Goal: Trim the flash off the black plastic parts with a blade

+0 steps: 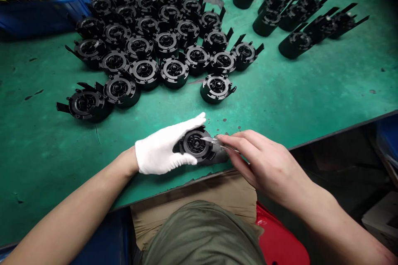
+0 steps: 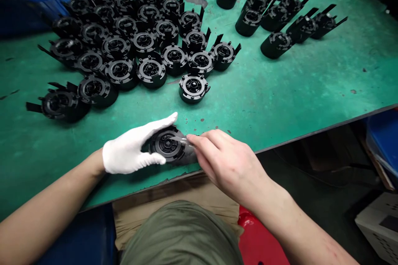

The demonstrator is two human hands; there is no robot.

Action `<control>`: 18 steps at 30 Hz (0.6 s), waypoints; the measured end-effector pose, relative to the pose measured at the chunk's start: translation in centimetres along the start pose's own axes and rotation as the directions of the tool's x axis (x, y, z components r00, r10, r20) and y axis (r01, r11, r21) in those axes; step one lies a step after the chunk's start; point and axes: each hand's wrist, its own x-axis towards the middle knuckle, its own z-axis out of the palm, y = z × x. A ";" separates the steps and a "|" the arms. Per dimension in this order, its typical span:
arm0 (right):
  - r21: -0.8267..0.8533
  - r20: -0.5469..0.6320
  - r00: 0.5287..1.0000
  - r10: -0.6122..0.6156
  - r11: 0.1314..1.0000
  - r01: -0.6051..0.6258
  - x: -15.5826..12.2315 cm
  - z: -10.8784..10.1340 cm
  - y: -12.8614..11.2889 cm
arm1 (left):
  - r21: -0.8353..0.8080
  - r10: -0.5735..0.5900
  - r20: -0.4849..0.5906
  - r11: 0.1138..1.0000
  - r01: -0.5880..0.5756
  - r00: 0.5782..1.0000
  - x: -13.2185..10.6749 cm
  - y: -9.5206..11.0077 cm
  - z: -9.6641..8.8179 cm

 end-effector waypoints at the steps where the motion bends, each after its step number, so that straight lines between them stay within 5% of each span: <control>1: 0.021 -0.002 1.000 0.016 1.000 -0.016 -0.1 0.0 0.0 | -0.026 -0.023 -0.012 0.999 0.023 1.000 0.0 -0.1 -0.1; 7: 0.130 -0.053 0.996 0.077 0.989 -0.070 -0.7 0.1 0.3 | -0.359 -0.124 -0.205 0.932 0.043 0.971 0.3 -0.4 0.9; 13: 0.178 -0.103 0.977 0.185 0.970 -0.165 -1.1 0.4 1.2 | -0.140 -0.109 -0.461 0.989 0.049 0.881 0.4 -0.1 1.0; 18: 0.167 -0.092 0.971 0.222 0.965 -0.204 -1.2 0.6 1.6 | 0.200 0.060 -0.225 0.980 -0.014 0.973 0.8 -0.3 1.2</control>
